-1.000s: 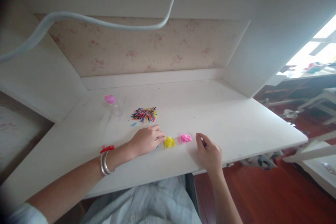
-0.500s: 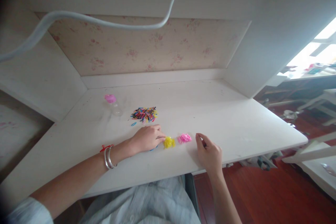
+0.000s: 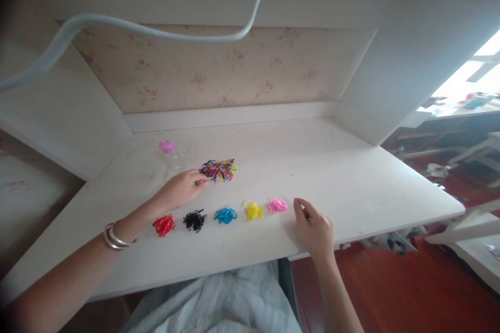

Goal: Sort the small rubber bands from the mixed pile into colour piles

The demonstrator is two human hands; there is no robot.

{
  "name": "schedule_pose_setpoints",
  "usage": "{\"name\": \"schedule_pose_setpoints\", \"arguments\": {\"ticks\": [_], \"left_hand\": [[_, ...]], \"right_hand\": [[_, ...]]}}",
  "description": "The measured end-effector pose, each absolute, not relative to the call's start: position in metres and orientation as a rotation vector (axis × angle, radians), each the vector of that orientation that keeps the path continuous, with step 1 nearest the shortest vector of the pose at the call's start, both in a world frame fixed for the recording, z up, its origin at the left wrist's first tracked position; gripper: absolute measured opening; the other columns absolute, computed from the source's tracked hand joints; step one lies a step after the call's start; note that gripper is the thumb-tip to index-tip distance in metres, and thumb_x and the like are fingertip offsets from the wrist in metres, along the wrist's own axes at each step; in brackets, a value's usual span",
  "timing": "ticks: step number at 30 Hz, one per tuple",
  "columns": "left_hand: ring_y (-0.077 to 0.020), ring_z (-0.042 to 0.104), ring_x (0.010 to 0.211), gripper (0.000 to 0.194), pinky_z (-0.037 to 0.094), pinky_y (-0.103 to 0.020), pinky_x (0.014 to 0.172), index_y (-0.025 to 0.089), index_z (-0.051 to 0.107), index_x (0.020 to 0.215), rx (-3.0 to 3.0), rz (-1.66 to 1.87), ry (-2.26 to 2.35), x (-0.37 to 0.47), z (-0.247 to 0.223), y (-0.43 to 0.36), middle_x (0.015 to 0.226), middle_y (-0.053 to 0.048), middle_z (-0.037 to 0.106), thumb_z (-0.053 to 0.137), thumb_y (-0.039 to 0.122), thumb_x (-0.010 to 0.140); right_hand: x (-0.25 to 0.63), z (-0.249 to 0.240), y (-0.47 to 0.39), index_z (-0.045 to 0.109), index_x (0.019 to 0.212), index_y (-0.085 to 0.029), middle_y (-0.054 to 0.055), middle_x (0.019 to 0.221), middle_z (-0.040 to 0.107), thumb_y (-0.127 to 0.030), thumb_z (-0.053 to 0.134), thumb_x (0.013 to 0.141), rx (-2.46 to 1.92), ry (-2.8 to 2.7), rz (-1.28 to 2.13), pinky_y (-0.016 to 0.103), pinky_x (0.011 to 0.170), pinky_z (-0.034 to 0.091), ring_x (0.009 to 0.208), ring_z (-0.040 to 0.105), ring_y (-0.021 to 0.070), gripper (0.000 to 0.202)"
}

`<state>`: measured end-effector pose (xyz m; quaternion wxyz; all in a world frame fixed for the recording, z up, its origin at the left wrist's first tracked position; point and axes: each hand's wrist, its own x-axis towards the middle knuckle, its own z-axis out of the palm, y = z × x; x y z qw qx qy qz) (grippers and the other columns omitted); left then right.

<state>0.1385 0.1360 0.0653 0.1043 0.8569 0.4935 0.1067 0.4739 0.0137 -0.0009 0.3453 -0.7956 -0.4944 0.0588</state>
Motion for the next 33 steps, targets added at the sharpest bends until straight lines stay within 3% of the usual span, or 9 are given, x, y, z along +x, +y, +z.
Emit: {"name": "schedule_pose_setpoints", "arguments": {"ticks": [8, 16, 24, 33], "left_hand": [[-0.0169, 0.063, 0.079, 0.025, 0.047, -0.028, 0.071, 0.029, 0.067, 0.099, 2.427, 0.255, 1.714, 0.114, 0.043, 0.134, 0.105, -0.001, 0.065, 0.052, 0.040, 0.082], [-0.0187, 0.063, 0.085, 0.022, 0.047, -0.030, 0.074, 0.025, 0.067, 0.087, 2.400, 0.273, 1.730, 0.121, 0.035, 0.142, 0.108, -0.003, 0.063, 0.046, 0.030, 0.086], [-0.0138, 0.060, 0.089, 0.022, 0.044, -0.024, 0.079, 0.026, 0.066, 0.092, 2.497, 0.301, 1.375, 0.131, 0.056, 0.120, 0.104, 0.000, 0.062, 0.045, 0.030, 0.089], [-0.0105, 0.058, 0.072, 0.023, 0.041, -0.021, 0.068, 0.027, 0.069, 0.085, 2.609, 0.163, 0.966, 0.158, 0.061, 0.105, 0.085, 0.001, 0.057, 0.047, 0.034, 0.089]], "right_hand": [[0.471, 0.001, 0.015, 0.072, 0.091, -0.022, -0.001, 0.057, 0.059, -0.050, 0.049, 0.080, -2.092, -1.270, 0.174, 0.021, 0.058, 0.037, 0.056, 0.055, 0.0123, 0.038], [0.470, 0.002, 0.016, 0.072, 0.091, -0.022, -0.001, 0.057, 0.060, -0.051, 0.048, 0.080, -2.130, -1.279, 0.174, 0.021, 0.058, 0.037, 0.057, 0.056, 0.0124, 0.039], [0.469, 0.002, 0.016, 0.072, 0.092, -0.022, -0.001, 0.057, 0.060, -0.052, 0.048, 0.080, -2.128, -1.261, 0.191, 0.021, 0.057, 0.036, 0.055, 0.056, 0.0123, 0.040], [0.469, 0.002, 0.016, 0.072, 0.092, -0.023, -0.001, 0.060, 0.061, -0.051, 0.049, 0.079, -2.142, -1.242, 0.211, 0.021, 0.058, 0.037, 0.058, 0.056, 0.0124, 0.038]]}}
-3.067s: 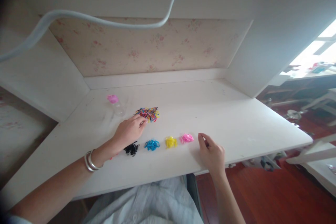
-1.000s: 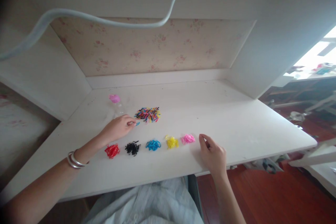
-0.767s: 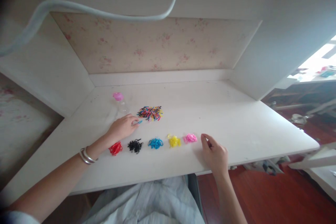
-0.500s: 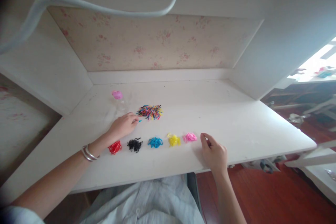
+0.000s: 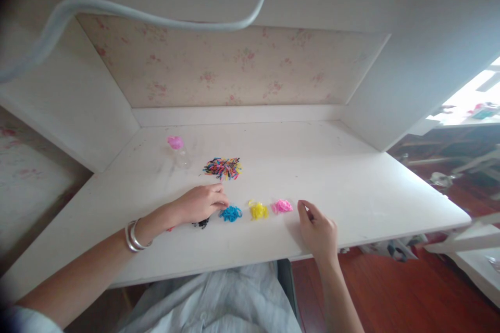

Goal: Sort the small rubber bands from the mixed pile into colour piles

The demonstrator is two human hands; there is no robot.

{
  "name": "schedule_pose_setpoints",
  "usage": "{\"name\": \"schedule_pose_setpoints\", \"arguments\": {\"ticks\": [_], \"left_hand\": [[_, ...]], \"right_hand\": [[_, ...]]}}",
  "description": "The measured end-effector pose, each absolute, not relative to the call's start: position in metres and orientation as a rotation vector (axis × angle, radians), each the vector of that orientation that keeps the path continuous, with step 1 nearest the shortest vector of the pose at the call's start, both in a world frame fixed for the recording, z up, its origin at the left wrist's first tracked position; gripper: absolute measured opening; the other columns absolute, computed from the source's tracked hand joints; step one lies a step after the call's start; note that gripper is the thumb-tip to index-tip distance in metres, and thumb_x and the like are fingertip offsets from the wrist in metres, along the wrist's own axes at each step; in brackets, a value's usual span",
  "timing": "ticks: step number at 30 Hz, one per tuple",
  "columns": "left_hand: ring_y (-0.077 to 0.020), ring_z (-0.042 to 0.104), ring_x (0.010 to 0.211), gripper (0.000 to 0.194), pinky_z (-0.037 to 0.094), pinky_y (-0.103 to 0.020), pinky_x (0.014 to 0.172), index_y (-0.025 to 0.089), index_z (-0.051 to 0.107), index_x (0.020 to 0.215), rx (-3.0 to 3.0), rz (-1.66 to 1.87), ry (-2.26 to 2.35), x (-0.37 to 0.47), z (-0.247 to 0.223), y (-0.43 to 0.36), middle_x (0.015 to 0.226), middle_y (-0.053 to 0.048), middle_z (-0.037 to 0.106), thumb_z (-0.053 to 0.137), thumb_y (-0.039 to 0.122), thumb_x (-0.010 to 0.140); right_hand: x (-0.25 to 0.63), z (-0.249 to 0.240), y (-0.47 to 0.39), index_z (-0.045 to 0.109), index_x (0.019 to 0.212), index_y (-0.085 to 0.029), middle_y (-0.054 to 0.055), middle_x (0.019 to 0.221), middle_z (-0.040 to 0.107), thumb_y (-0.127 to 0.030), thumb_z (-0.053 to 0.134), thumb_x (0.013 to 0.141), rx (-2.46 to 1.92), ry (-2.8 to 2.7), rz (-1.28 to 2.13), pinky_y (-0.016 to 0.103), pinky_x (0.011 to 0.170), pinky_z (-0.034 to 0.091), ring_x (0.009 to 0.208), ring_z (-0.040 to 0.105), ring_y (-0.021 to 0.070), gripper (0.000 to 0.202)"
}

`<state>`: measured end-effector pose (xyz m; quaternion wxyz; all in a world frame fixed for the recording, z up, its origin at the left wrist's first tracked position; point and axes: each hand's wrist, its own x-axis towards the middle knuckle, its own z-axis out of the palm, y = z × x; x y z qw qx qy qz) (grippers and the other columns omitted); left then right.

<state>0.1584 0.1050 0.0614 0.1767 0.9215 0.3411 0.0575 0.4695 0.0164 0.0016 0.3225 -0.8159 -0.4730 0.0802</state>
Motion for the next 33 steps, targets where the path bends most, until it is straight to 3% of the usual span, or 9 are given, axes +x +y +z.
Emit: {"name": "schedule_pose_setpoints", "arguments": {"ticks": [9, 16, 21, 28, 33], "left_hand": [[-0.0128, 0.059, 0.079, 0.027, 0.044, -0.024, 0.074, 0.028, 0.070, 0.098, 2.533, 0.216, 1.019, 0.155, 0.060, 0.105, 0.094, -0.002, 0.060, 0.044, 0.033, 0.090], [-0.0118, 0.058, 0.077, 0.028, 0.046, -0.023, 0.074, 0.024, 0.068, 0.096, 2.343, 0.586, 1.242, 0.112, 0.066, 0.091, 0.092, -0.002, 0.062, 0.042, 0.032, 0.091], [-0.0130, 0.060, 0.079, 0.028, 0.047, -0.021, 0.069, 0.023, 0.067, 0.095, 2.080, 0.793, 1.505, 0.056, 0.052, 0.064, 0.093, -0.002, 0.064, 0.045, 0.040, 0.089], [-0.0160, 0.062, 0.086, 0.031, 0.048, -0.023, 0.072, 0.022, 0.065, 0.095, 1.842, 0.897, 1.802, 0.000, 0.021, 0.027, 0.097, -0.001, 0.066, 0.051, 0.047, 0.083], [-0.0162, 0.062, 0.086, 0.031, 0.048, -0.024, 0.073, 0.022, 0.064, 0.097, 1.739, 0.994, 1.829, -0.006, 0.012, 0.022, 0.094, 0.000, 0.066, 0.050, 0.047, 0.084]], "right_hand": [[0.467, 0.005, 0.015, 0.073, 0.092, -0.021, 0.000, 0.057, 0.061, -0.051, 0.049, 0.080, -2.109, -1.275, 0.167, 0.021, 0.058, 0.038, 0.057, 0.057, 0.0133, 0.040], [0.478, 0.003, 0.018, 0.073, 0.094, -0.017, 0.003, 0.066, 0.066, -0.056, 0.054, 0.076, -2.026, -1.144, 0.353, 0.024, 0.059, 0.042, 0.063, 0.058, 0.0161, 0.046], [0.476, 0.025, 0.029, 0.071, 0.098, -0.013, 0.002, 0.062, 0.061, -0.055, 0.060, 0.073, -1.858, -1.072, 0.414, 0.022, 0.049, 0.038, 0.054, 0.049, 0.0125, 0.051], [0.420, 0.088, 0.062, 0.073, 0.091, -0.016, -0.001, 0.054, 0.055, -0.054, 0.052, 0.079, -1.785, -1.594, 0.415, 0.020, 0.043, 0.031, 0.046, 0.041, 0.0086, 0.045], [0.374, 0.096, 0.096, 0.073, 0.087, -0.025, -0.001, 0.062, 0.064, -0.044, 0.047, 0.083, -1.777, -2.052, 0.394, 0.020, 0.052, 0.036, 0.053, 0.052, 0.0101, 0.032]]}}
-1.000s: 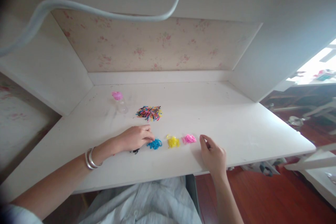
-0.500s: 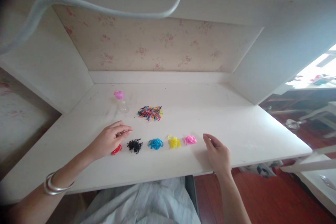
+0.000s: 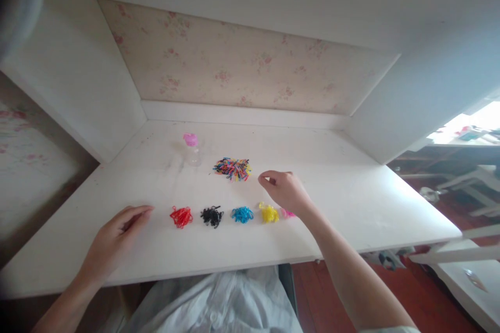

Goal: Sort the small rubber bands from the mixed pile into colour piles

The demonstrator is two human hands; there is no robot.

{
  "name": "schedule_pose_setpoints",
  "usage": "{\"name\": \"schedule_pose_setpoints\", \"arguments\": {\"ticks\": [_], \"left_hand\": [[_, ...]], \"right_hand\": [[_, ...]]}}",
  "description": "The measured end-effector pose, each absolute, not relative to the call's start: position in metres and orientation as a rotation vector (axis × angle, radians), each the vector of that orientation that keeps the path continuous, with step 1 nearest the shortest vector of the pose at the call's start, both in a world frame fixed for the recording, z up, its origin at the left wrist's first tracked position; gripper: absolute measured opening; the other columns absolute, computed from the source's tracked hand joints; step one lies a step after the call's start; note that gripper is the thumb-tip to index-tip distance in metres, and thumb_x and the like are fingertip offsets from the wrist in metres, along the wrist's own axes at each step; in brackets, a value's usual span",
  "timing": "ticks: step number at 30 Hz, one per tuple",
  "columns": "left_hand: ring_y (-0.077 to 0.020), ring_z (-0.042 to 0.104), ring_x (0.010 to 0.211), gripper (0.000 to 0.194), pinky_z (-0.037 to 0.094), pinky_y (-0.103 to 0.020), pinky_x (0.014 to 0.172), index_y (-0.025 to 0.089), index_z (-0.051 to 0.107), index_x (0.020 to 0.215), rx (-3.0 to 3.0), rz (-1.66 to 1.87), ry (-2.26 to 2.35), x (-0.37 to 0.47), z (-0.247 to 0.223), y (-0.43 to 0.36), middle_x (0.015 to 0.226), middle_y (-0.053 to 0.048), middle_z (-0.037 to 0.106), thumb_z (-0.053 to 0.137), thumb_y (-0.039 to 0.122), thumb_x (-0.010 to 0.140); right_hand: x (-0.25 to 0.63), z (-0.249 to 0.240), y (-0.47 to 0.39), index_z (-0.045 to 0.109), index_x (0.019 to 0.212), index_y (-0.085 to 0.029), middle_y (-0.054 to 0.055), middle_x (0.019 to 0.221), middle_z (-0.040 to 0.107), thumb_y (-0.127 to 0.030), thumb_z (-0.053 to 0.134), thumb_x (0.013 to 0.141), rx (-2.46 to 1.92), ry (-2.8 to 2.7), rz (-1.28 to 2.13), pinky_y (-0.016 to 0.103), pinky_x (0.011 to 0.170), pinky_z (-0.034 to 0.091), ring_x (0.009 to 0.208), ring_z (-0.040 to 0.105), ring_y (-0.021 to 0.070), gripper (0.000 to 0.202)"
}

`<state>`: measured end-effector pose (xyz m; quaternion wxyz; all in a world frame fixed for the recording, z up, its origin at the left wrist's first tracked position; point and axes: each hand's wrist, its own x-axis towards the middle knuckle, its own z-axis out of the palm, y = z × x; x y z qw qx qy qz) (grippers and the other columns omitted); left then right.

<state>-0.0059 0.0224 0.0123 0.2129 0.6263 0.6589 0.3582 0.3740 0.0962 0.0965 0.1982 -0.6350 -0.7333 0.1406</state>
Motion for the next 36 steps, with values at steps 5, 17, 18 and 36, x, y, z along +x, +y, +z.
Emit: {"name": "schedule_pose_setpoints", "arguments": {"ticks": [5, 17, 18, 36], "left_hand": [[-0.0170, 0.061, 0.089, 0.029, 0.048, -0.025, 0.076, 0.022, 0.064, 0.096, 1.764, 1.018, 1.764, -0.004, 0.011, 0.025, 0.096, -0.002, 0.066, 0.050, 0.045, 0.085], [-0.0168, 0.061, 0.086, 0.028, 0.048, -0.026, 0.076, 0.022, 0.064, 0.098, 1.779, 1.038, 1.722, -0.008, 0.010, 0.026, 0.095, -0.003, 0.066, 0.049, 0.042, 0.086], [-0.0169, 0.061, 0.086, 0.028, 0.049, -0.026, 0.076, 0.022, 0.064, 0.098, 1.776, 1.044, 1.721, -0.008, 0.009, 0.026, 0.095, -0.003, 0.066, 0.049, 0.043, 0.086], [-0.0163, 0.060, 0.087, 0.028, 0.048, -0.025, 0.075, 0.021, 0.064, 0.096, 1.753, 1.019, 1.733, -0.003, 0.013, 0.026, 0.096, -0.002, 0.065, 0.050, 0.042, 0.086]], "right_hand": [[0.341, 0.072, 0.126, 0.073, 0.093, -0.032, 0.002, 0.082, 0.070, -0.045, 0.045, 0.083, -2.038, -2.330, 0.272, 0.024, 0.063, 0.040, 0.072, 0.062, 0.0162, 0.032], [0.334, 0.048, 0.144, 0.070, 0.097, -0.025, 0.010, 0.095, 0.069, -0.043, 0.034, 0.091, -2.148, -2.366, 0.141, 0.029, 0.072, 0.041, 0.085, 0.063, 0.0222, 0.041], [0.337, 0.049, 0.143, 0.070, 0.097, -0.026, 0.009, 0.095, 0.070, -0.041, 0.034, 0.091, -2.139, -2.366, 0.149, 0.029, 0.071, 0.041, 0.085, 0.063, 0.0217, 0.039], [0.326, 0.083, 0.114, 0.070, 0.094, -0.028, -0.001, 0.074, 0.070, -0.042, 0.037, 0.090, -1.769, -2.195, 0.267, 0.021, 0.057, 0.035, 0.065, 0.060, 0.0136, 0.036]]}}
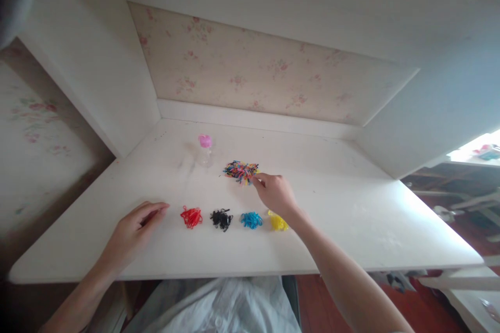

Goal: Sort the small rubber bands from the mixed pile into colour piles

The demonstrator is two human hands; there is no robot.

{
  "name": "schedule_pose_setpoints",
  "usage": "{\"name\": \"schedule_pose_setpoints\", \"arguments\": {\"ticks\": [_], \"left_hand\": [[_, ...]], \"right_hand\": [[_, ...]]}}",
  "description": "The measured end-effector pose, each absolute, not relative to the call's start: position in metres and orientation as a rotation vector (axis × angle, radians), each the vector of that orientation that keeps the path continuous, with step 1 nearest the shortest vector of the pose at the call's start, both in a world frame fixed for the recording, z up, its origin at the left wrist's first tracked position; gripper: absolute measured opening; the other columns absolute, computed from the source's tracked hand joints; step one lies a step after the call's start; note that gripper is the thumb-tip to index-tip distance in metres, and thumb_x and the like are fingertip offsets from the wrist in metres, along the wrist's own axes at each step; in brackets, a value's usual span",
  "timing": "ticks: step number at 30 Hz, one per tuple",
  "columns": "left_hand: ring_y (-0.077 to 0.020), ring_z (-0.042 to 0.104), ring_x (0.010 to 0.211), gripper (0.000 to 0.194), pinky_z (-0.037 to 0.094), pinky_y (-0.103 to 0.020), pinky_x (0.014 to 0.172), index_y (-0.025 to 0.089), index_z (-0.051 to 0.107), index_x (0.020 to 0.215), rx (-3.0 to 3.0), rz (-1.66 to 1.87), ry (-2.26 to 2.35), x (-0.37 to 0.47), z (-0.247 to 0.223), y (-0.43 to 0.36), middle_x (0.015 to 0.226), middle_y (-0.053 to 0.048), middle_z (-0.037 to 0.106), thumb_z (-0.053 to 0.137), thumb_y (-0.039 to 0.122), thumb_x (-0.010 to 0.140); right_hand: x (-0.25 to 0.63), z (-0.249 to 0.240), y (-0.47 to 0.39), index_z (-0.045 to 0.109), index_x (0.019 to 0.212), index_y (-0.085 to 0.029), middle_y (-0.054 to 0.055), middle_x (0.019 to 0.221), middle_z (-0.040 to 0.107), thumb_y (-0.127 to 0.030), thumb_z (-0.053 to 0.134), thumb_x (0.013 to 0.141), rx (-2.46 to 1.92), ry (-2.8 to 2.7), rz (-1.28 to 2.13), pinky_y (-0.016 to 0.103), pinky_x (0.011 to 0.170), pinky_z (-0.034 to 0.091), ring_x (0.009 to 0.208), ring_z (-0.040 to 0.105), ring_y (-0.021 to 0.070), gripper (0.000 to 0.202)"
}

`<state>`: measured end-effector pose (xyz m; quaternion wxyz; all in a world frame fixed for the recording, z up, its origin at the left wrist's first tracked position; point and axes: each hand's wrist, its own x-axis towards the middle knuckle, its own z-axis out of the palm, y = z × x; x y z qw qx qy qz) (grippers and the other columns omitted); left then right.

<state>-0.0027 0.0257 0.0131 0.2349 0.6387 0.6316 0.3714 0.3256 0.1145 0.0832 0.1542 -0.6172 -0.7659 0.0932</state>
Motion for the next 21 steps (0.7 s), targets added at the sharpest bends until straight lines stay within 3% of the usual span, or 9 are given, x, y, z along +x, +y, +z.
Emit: {"name": "schedule_pose_setpoints", "arguments": {"ticks": [5, 12, 21], "left_hand": [[-0.0150, 0.060, 0.078, 0.029, 0.047, -0.025, 0.069, 0.022, 0.064, 0.096, 1.756, 0.957, 1.779, -0.002, 0.016, 0.025, 0.090, -0.001, 0.065, 0.046, 0.042, 0.087], [-0.0154, 0.060, 0.083, 0.030, 0.047, -0.025, 0.073, 0.022, 0.064, 0.099, 1.740, 0.962, 1.773, -0.004, 0.015, 0.025, 0.091, 0.000, 0.065, 0.045, 0.043, 0.087], [-0.0143, 0.059, 0.086, 0.027, 0.045, -0.025, 0.075, 0.024, 0.063, 0.100, 1.711, 0.975, 1.732, -0.005, 0.014, 0.025, 0.096, 0.001, 0.063, 0.047, 0.042, 0.088]], "right_hand": [[0.262, 0.089, 0.068, 0.067, 0.076, -0.026, -0.002, 0.063, 0.066, -0.041, 0.029, 0.095, -1.434, -2.484, 0.225, 0.021, 0.053, 0.029, 0.056, 0.055, 0.0101, 0.045], [0.210, 0.070, 0.050, 0.062, 0.079, -0.023, -0.001, 0.069, 0.068, -0.029, 0.036, 0.092, -1.329, -2.704, 0.142, 0.022, 0.053, 0.028, 0.057, 0.058, 0.0112, 0.029], [0.206, 0.062, 0.049, 0.059, 0.080, -0.021, 0.001, 0.071, 0.069, -0.021, 0.041, 0.087, -1.404, -2.748, 0.074, 0.023, 0.051, 0.031, 0.059, 0.061, 0.0152, 0.019]]}}
